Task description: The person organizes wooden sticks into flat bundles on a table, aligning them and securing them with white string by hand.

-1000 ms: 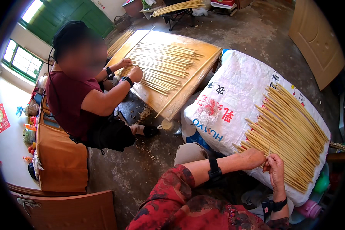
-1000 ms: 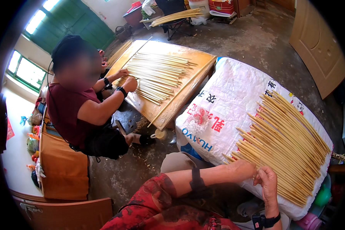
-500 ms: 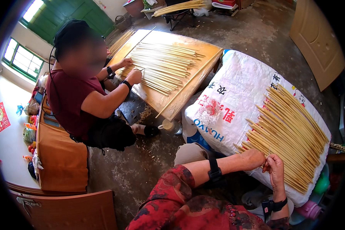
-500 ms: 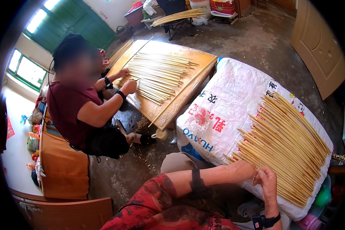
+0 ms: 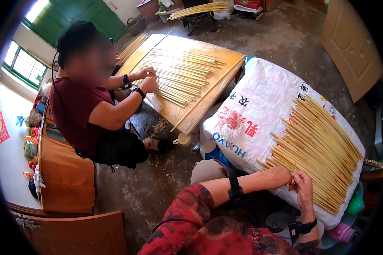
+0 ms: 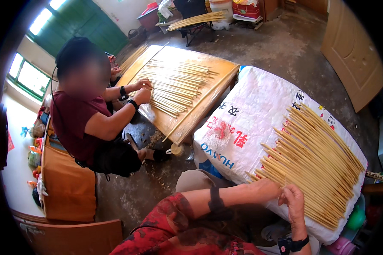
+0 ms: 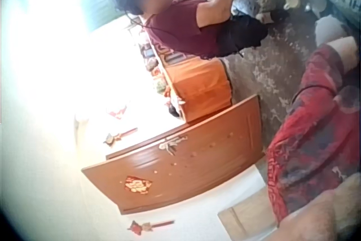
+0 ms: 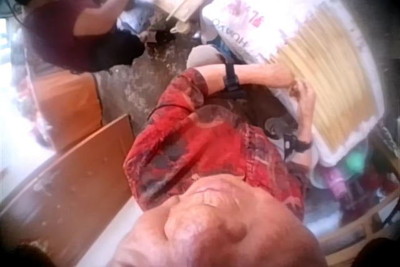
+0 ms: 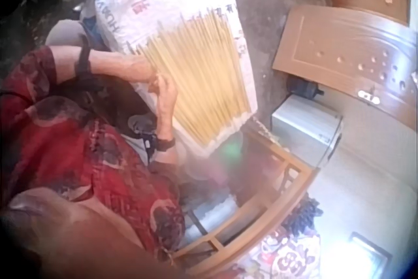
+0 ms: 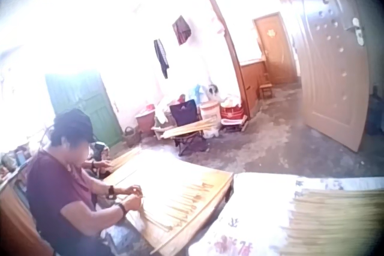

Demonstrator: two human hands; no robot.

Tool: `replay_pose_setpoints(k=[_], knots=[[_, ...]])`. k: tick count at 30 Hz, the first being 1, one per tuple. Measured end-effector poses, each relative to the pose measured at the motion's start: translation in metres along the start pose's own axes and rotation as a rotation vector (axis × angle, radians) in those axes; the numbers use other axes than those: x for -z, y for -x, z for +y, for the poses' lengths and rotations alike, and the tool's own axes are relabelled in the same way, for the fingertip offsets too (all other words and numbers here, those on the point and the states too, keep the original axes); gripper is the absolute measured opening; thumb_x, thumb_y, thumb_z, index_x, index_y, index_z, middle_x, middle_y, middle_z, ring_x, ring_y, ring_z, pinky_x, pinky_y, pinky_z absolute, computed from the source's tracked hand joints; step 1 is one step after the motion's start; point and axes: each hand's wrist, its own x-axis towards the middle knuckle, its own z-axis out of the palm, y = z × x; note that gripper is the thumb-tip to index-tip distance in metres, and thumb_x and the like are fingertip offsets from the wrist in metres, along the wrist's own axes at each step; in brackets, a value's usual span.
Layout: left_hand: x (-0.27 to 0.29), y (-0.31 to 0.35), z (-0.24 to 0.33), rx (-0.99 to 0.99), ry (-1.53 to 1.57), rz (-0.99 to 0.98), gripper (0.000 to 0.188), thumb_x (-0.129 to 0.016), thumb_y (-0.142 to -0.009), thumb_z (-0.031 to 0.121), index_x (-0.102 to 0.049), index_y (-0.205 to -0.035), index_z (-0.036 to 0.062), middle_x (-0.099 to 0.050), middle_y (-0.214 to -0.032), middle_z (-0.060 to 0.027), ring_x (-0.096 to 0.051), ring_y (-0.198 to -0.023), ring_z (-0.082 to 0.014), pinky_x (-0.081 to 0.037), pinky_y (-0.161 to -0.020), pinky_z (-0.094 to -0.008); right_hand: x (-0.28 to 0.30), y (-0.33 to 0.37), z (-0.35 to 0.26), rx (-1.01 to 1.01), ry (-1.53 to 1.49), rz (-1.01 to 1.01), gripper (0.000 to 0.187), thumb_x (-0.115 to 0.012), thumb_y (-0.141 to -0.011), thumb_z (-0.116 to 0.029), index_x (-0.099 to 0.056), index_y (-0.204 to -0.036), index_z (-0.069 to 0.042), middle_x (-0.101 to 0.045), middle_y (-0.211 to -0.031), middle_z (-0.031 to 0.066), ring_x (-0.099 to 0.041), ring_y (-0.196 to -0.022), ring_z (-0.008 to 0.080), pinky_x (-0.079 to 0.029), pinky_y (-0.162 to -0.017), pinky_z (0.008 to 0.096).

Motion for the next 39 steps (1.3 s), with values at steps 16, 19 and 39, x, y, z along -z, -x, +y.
replay_pose_setpoints(k=[16,19,39], knots=[[0.009,0.001,0.007,-0.001,-0.157,-0.115,0.015,-0.051,-0.072,0.010,-0.062,-0.081,0.0047,-0.060,-0.083,-0.0143,-0.060,-0.076,-0.0305,-0.048,-0.065,-0.0393,0.000,0.000,0.001,0.013,-0.013,-0.012,0.010,-0.052,-0.082,-0.014,-0.053,-0.079,-0.005,-0.050,-0.062,0.0007,-0.049,-0.050,0.0099,-0.042,-0.046,0.0221],[0.005,0.001,0.004,-0.007,-0.139,-0.055,0.013,-0.050,-0.073,0.013,-0.063,-0.076,0.0102,-0.060,-0.078,-0.0153,-0.060,-0.073,-0.0313,-0.047,-0.062,-0.0394,0.000,0.000,0.002,0.025,-0.014,-0.022,0.011,-0.052,-0.082,-0.015,-0.053,-0.079,-0.005,-0.050,-0.062,0.0007,-0.049,-0.051,0.0098,-0.042,-0.046,0.0222],[-0.001,-0.001,0.002,-0.016,-0.127,-0.056,0.014,-0.050,-0.073,0.013,-0.064,-0.075,0.0126,-0.061,-0.077,-0.0140,-0.061,-0.074,-0.0298,-0.047,-0.063,-0.0383,0.001,0.002,0.001,0.017,-0.019,-0.009,0.011,-0.052,-0.082,-0.014,-0.052,-0.080,-0.003,-0.050,-0.060,0.0013,-0.048,-0.049,0.0099,-0.042,-0.045,0.0217]])
